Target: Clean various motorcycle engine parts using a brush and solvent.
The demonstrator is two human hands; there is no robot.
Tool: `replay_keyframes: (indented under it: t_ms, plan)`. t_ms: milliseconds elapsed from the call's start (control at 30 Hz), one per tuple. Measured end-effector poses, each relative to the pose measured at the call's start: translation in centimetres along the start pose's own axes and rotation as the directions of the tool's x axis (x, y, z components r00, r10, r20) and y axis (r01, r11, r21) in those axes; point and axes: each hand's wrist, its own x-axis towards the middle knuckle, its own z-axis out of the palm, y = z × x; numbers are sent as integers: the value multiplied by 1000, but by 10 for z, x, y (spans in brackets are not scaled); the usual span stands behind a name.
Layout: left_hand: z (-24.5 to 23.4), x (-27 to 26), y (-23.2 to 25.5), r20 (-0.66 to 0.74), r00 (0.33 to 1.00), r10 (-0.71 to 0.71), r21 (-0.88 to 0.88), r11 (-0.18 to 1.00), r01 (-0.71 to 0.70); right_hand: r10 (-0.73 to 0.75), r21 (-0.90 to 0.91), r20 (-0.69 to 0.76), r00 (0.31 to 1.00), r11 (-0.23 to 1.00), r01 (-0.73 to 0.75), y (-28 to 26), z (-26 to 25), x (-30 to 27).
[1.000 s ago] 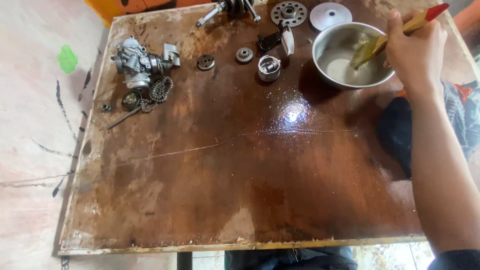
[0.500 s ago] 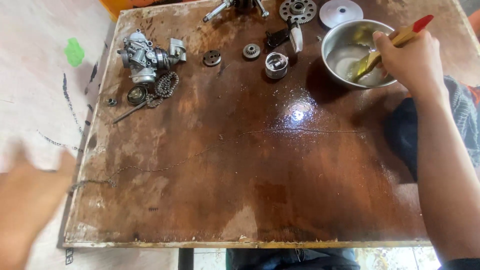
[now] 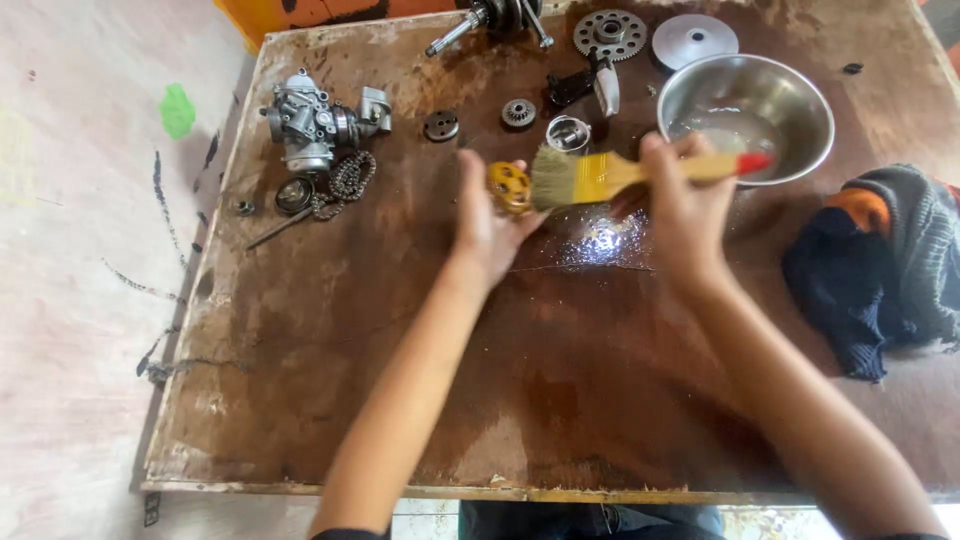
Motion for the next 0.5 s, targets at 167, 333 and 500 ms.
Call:
replay_keyframes:
  t_ms: [167, 333, 500]
  plan:
    - [-9, 39, -51, 271, 961, 56, -286, 958, 24, -75, -68, 229, 970, 993, 93, 22, 24, -34]
    - [-2, 19, -43, 241, 965, 102, -260, 965, -37, -221, -190, 55, 974, 955, 227, 20, 31, -39]
    - [-13, 26, -51, 302, 945, 129, -281, 959, -41, -319, -142, 310, 895, 916, 376, 23, 22, -48]
